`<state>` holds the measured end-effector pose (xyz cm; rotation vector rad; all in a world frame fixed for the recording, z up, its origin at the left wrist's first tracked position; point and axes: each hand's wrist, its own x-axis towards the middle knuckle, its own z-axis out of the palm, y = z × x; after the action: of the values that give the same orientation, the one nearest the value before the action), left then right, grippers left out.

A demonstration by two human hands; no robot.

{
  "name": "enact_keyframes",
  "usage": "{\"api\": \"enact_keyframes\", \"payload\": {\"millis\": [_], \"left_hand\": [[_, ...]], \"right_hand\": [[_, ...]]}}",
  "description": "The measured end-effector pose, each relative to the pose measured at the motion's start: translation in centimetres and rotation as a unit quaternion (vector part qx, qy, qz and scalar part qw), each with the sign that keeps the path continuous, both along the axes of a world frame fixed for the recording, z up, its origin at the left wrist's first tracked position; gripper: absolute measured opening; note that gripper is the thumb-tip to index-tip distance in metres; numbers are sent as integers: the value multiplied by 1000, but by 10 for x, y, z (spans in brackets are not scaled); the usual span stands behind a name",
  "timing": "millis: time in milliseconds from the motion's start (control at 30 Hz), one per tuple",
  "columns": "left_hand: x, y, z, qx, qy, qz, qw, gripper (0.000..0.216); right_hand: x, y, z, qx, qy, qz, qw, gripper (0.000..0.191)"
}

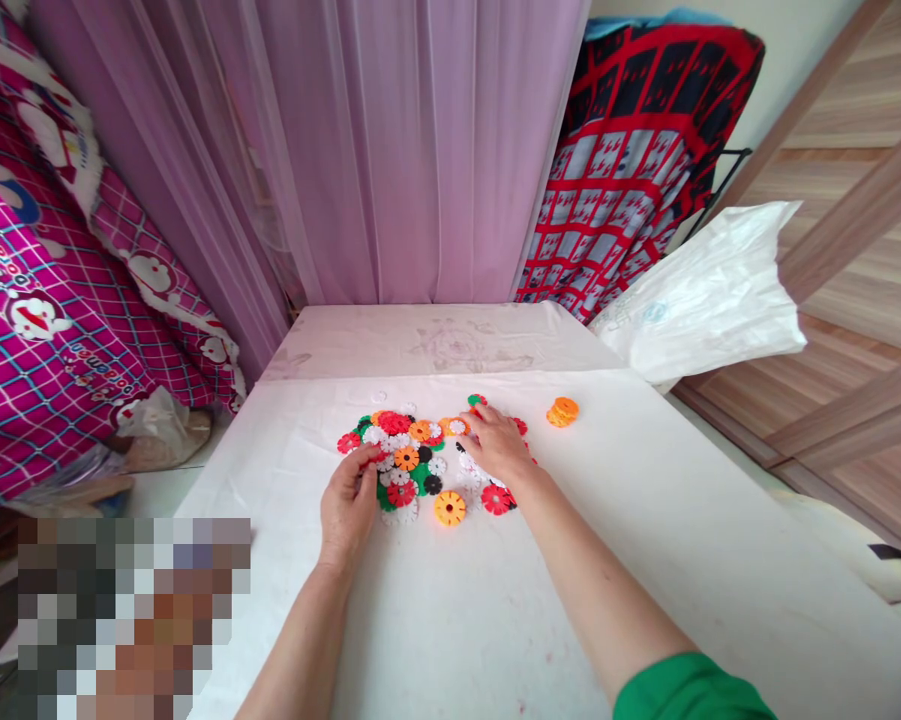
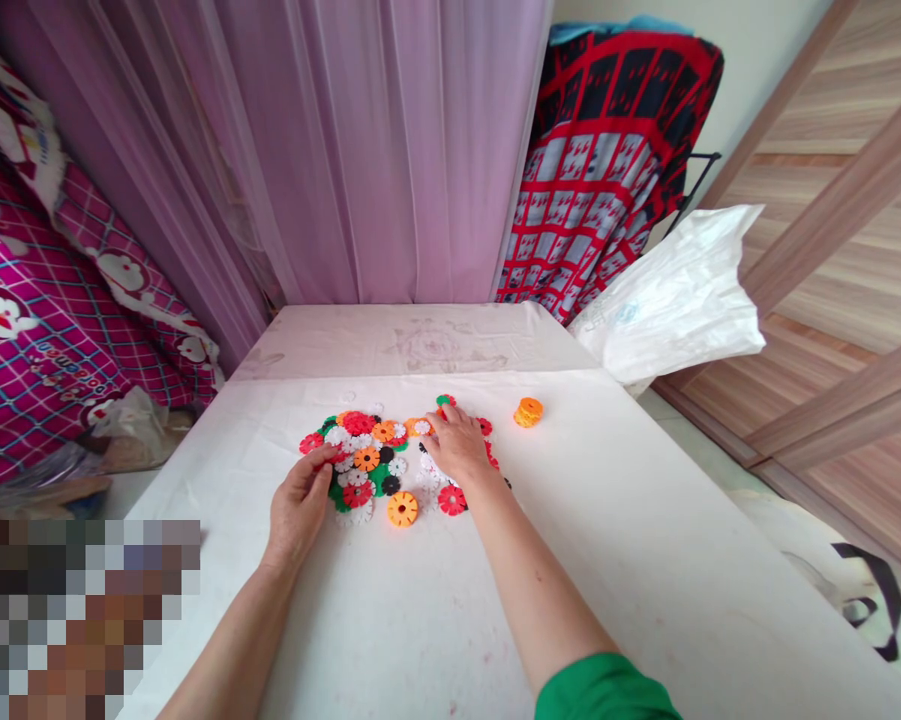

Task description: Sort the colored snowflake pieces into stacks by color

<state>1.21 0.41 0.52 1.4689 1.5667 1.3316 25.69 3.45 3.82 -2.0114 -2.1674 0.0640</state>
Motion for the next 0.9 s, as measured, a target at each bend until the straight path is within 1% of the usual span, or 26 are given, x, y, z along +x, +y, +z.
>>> {"api": "enact_keyframes", "payload": {"millis": [167,267,333,433,567,667,733,833,900], "left_hand": [[0,0,0,7,0,-1,1000,29],[0,0,0,11,5,-3,1000,28],[0,0,1,9,6,-3,1000,28],[0,-1,2,2,4,0,1000,28],[0,-1,2,4,-2,-4,1000,28],[1,0,2,4,-4,-3,1000,27],[1,0,2,3,-3,0,1000,27],[1,0,3,3,-1,1,1000,27],[1,0,3,1,-2,0,1000,28]], "right_hand": [[-1,-34,-6,41,10,55,998,34],[7,-46,-6,65,40,59,995,28],[14,-45,-3,69,61,32,995,24],[21,-37,4,58,67,-17,996,21],[22,-25,9,33,48,-29,998,20],[22,-22,10,12,24,-81,996,19],[22,-21,11,18,14,-107,994,20],[22,-19,13,23,8,-85,996,17],[21,-16,14,6,-1,-69,998,20]]}}
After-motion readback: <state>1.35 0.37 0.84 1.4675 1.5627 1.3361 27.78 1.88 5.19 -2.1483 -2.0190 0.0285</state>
